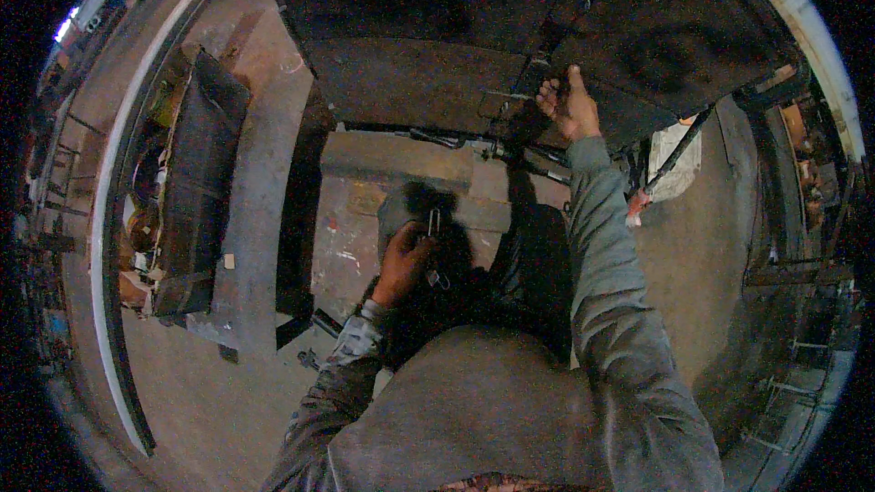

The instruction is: The person works on the underside of a vehicle, using a wrench to tighten bolts and an angle grinder to smooth a metal surface. The person moves around the workshop to retrieve tools and continues working on the vehicle's undercarriage.

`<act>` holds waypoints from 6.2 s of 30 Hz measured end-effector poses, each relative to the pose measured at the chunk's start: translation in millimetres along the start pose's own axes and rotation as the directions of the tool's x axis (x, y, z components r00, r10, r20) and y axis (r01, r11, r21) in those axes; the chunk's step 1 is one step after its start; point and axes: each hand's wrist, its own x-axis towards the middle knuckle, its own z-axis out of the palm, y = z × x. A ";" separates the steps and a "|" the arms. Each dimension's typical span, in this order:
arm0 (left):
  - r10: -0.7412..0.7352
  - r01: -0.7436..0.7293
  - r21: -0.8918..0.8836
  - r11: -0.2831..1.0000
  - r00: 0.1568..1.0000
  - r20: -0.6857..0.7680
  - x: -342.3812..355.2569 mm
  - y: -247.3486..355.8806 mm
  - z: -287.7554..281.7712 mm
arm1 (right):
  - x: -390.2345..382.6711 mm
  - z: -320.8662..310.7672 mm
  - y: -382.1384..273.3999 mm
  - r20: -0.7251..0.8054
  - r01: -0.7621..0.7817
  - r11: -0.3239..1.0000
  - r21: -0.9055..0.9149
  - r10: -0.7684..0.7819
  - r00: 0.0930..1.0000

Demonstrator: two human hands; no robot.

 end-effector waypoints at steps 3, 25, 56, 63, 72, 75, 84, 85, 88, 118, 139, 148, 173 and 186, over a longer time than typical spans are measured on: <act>-0.047 0.047 0.007 0.999 0.999 0.028 0.5 -1.4 -2.1 | -2.6 -1.6 2.0 0.016 -0.024 0.999 0.035 0.023 1.000; 0.086 -0.080 0.081 0.994 0.994 -0.066 -1.4 -1.3 6.6 | -18.6 -5.0 11.5 0.085 -0.018 0.999 -0.029 0.020 0.996; 0.259 -0.302 0.187 0.935 0.940 0.223 25.5 43.2 33.4 | -159.9 7.4 64.0 0.417 0.042 0.741 -0.670 0.329 0.847; 0.457 -0.612 0.488 0.622 0.790 0.408 67.3 95.0 62.8 | -180.8 7.3 14.3 0.252 0.054 0.825 -0.563 0.110 0.961; 0.578 -0.722 0.363 0.589 0.690 0.436 89.9 145.9 119.0 | -173.3 -13.0 -29.2 0.290 0.135 0.774 -0.619 0.065 0.955; 0.541 -0.680 0.442 0.585 0.733 0.412 93.5 160.2 130.9 | -173.6 -7.0 -38.5 0.204 0.153 0.826 -0.542 -0.047 0.978; 0.835 -0.768 0.567 0.296 0.496 0.236 171.6 199.6 167.3 | -110.0 23.8 -82.4 0.154 0.355 0.921 -0.161 -0.332 0.931; 0.861 -0.779 0.566 0.271 0.459 0.219 181.1 209.6 171.6 | -104.4 31.0 -90.0 0.162 0.346 0.936 -0.062 -0.333 0.929; 0.904 -0.789 0.577 0.210 0.381 0.192 199.6 233.3 176.9 | -82.6 48.5 -104.3 0.098 0.389 0.920 -0.048 -0.383 0.918; 0.630 -0.539 0.626 0.564 0.771 0.095 208.8 240.6 142.8 | -46.9 74.1 -93.1 0.219 0.391 0.903 -0.179 -0.350 0.911; 0.735 -0.654 0.531 0.538 0.673 0.083 185.8 239.9 152.3 | -52.0 82.4 -81.0 0.084 0.609 0.730 -0.309 -0.617 0.782; 0.732 -0.665 0.488 0.566 0.677 0.074 200.7 244.7 150.7 | -51.0 81.8 -78.1 0.139 0.586 0.801 -0.126 -0.570 0.810; 0.541 -0.543 0.093 0.835 0.840 0.046 200.9 233.0 143.6 | -67.9 86.0 -80.5 0.186 0.485 0.865 -0.128 -0.460 0.868; 0.297 -0.199 -0.354 0.914 0.921 0.250 214.6 220.3 137.4 | -50.0 74.0 -77.4 0.232 0.510 0.852 -0.119 -0.476 0.848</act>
